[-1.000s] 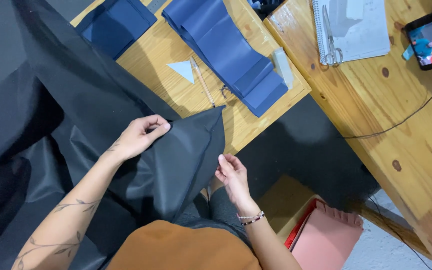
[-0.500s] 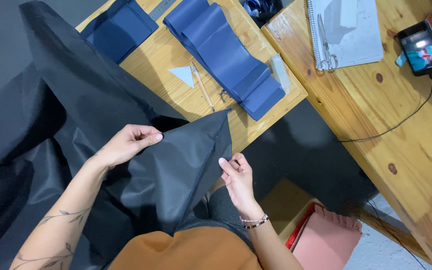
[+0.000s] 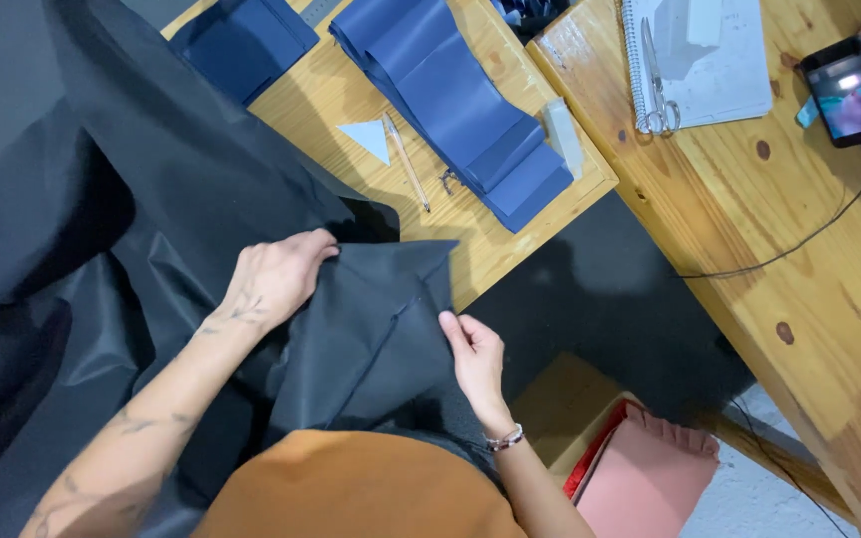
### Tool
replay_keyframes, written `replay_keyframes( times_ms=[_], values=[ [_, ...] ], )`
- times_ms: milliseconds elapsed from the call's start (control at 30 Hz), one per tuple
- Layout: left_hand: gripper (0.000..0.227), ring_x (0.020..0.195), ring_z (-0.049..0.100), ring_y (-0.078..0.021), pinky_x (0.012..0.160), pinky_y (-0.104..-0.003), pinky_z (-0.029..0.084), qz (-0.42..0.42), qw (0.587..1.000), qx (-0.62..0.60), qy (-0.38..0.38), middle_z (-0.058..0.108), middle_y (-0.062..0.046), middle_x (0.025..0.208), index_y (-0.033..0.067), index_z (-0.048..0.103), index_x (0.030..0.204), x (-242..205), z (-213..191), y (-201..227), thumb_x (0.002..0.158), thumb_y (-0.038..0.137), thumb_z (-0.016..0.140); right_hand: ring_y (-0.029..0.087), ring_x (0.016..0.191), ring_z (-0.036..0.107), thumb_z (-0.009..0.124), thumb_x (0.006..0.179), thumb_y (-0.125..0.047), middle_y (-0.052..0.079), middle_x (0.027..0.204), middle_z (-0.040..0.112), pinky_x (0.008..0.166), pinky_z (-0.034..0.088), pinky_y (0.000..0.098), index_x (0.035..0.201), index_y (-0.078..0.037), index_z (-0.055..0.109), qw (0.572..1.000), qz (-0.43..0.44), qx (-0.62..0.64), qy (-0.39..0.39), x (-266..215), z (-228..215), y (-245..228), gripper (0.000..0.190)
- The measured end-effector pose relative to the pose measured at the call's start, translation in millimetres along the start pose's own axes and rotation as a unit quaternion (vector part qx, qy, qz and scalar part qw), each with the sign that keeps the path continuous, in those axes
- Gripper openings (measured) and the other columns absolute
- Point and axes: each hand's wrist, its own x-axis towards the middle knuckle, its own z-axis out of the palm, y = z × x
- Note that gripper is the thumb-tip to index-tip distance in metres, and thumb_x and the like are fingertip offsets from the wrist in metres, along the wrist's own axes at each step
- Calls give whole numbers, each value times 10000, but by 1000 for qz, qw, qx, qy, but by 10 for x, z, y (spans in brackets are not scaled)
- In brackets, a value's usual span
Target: The person opens a sewing kit, retrieves a pencil, and places a notebook inside. They then use a triangular ruler and pencil to mark a black fabric, followed by cutting the fabric with scissors. The person repeats the marking and cutting process on the fabric.
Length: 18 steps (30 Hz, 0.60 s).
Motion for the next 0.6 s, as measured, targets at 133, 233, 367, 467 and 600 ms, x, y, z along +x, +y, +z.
replay_keyframes(
  times_ms=[133, 233, 367, 467, 600],
  values=[
    [222, 892, 599, -185, 724, -274, 522, 271, 944, 111, 152, 586, -18, 942, 156, 587, 908, 446, 319, 15, 1067, 261, 473, 225, 773, 634, 653, 1036, -290, 41, 856, 607, 751, 513, 326, 699, -95, 572, 982, -169, -66, 57, 31, -81, 168, 398],
    [301, 1206, 617, -369, 1074, -498, 471, 385, 908, -22, 162, 659, -178, 1116, 34, 581, 953, 699, 422, 51, 1097, 217, 389, 237, 819, 616, 592, 1078, -198, 230, 843, 620, 789, 548, 442, 1038, 39, 630, 986, -120, 4, 119, 116, 36, 486, 243],
    [255, 922, 737, -461, 882, -592, 541, 133, 972, 42, -191, 745, -183, 912, 165, 393, 1132, 817, 477, -64, 1091, 365, 241, 186, 707, 525, 503, 1107, -239, 67, 708, 560, 662, 466, 332, 1002, -126, 625, 989, -60, 32, 133, 291, 178, 413, 197],
    [244, 959, 740, -466, 883, -564, 541, 41, 967, 6, -252, 763, -204, 937, 150, 448, 1120, 778, 706, -355, 1089, 330, 286, 259, 676, 591, 547, 1085, -324, 134, 676, 626, 644, 473, 406, 986, -145, 650, 996, -9, -28, 89, 353, 245, 348, 228],
    [262, 1012, 735, -447, 888, -541, 567, -76, 967, -8, -243, 770, -209, 1019, 172, 610, 1149, 625, 829, -550, 1077, 347, 429, 386, 775, 749, 557, 1047, -470, 193, 694, 716, 724, 570, 492, 964, -174, 638, 981, -2, -196, 17, 209, 366, 242, 318]
  ],
)
